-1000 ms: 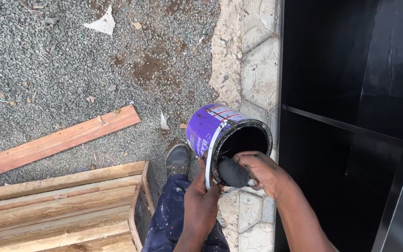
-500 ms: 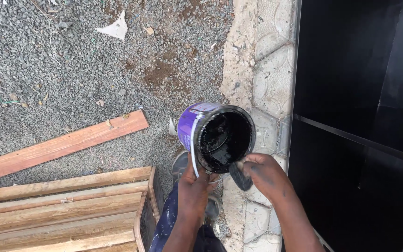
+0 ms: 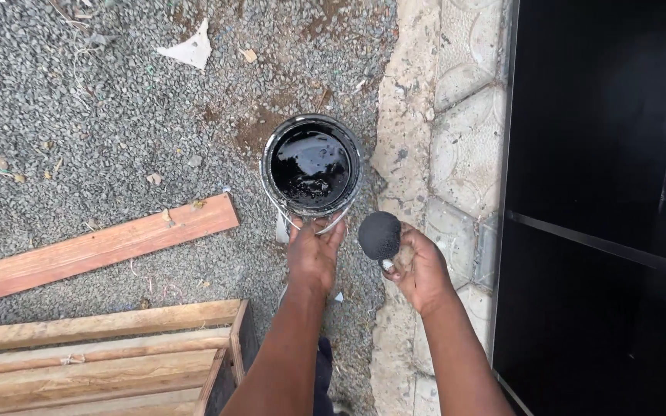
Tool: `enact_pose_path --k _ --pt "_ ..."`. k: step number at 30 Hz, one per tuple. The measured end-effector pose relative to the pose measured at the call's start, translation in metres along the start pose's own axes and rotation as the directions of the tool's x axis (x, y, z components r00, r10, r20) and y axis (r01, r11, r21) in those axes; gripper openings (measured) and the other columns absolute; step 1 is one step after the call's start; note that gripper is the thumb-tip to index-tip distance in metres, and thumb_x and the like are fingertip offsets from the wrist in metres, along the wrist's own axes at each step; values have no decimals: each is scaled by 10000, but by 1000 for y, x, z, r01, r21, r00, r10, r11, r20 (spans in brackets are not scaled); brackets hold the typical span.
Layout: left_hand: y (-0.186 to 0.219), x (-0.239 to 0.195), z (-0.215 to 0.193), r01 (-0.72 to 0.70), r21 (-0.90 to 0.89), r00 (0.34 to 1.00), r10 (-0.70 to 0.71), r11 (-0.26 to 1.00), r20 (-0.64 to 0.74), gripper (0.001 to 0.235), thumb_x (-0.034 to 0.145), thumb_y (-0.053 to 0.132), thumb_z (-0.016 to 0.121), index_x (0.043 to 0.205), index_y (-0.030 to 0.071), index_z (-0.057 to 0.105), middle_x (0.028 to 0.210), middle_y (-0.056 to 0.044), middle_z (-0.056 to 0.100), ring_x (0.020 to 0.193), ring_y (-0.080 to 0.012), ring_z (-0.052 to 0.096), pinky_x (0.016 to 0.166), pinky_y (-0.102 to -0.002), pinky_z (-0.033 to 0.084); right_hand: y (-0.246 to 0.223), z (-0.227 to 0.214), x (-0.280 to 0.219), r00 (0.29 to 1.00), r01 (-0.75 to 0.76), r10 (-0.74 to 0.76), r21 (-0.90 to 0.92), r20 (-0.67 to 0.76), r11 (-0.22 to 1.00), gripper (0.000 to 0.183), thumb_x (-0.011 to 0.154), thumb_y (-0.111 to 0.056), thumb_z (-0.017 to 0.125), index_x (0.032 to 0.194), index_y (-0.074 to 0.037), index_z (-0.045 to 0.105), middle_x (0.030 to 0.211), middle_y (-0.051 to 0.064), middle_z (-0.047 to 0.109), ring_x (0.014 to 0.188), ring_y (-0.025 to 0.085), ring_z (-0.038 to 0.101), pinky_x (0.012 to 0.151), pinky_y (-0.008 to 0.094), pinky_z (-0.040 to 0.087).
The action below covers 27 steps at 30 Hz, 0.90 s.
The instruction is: Applying a black liquid finish to a wooden cabinet using a sponge.
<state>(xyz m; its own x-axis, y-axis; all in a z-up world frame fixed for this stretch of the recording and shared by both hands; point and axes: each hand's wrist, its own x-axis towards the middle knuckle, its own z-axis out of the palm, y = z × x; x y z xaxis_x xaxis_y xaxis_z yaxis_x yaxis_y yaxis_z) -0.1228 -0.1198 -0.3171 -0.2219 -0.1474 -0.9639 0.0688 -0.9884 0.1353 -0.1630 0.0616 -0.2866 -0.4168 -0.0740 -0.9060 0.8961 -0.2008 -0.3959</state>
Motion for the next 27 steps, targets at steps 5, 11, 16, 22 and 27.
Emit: enact_pose_path --k 5,11,16,22,27 --pt "-34 66 -27 -17 -73 998 22 997 64 516 892 56 506 1347 284 420 1144 -91 582 1154 -325 678 1122 -527 511 -5 17 -17 994 28 -50 217 98 976 244 706 -137 615 935 -178 689 761 61 700 591 201 580 501 265 407" --pt "-97 -39 -2 48 210 994 -67 977 88 931 957 703 445 1656 181 120 1566 -164 467 1401 -322 532 1239 -507 336 10 -48 -34 987 149 -159 382 -6 912 85 727 -140 639 801 -169 667 662 63 641 526 208 515 452 237 328" --pt "-197 -22 -25 86 624 946 -259 777 193 730 1071 609 307 1550 77 449 1341 -234 646 1262 -350 646 1157 -459 422 30 -174 -49 932 345 -260 395 -254 852 69 755 -165 652 823 -173 661 636 18 595 488 182 450 396 232 275" --pt "-257 6 -21 -184 879 884 -316 440 343 403 1006 292 540 1349 128 672 1114 -169 775 978 -269 772 864 -365 569 31 -266 -57 822 492 -378 197 -426 848 91 942 -244 694 963 -156 700 772 66 684 579 202 570 450 235 386" --pt "-259 -16 -19 -416 881 812 -343 226 472 311 1038 226 547 1268 144 740 1108 -85 783 1037 -193 747 962 -365 527 13 -289 -31 719 557 -503 -35 -479 830 138 955 -154 739 1062 -127 656 805 -12 551 642 141 549 522 213 434"
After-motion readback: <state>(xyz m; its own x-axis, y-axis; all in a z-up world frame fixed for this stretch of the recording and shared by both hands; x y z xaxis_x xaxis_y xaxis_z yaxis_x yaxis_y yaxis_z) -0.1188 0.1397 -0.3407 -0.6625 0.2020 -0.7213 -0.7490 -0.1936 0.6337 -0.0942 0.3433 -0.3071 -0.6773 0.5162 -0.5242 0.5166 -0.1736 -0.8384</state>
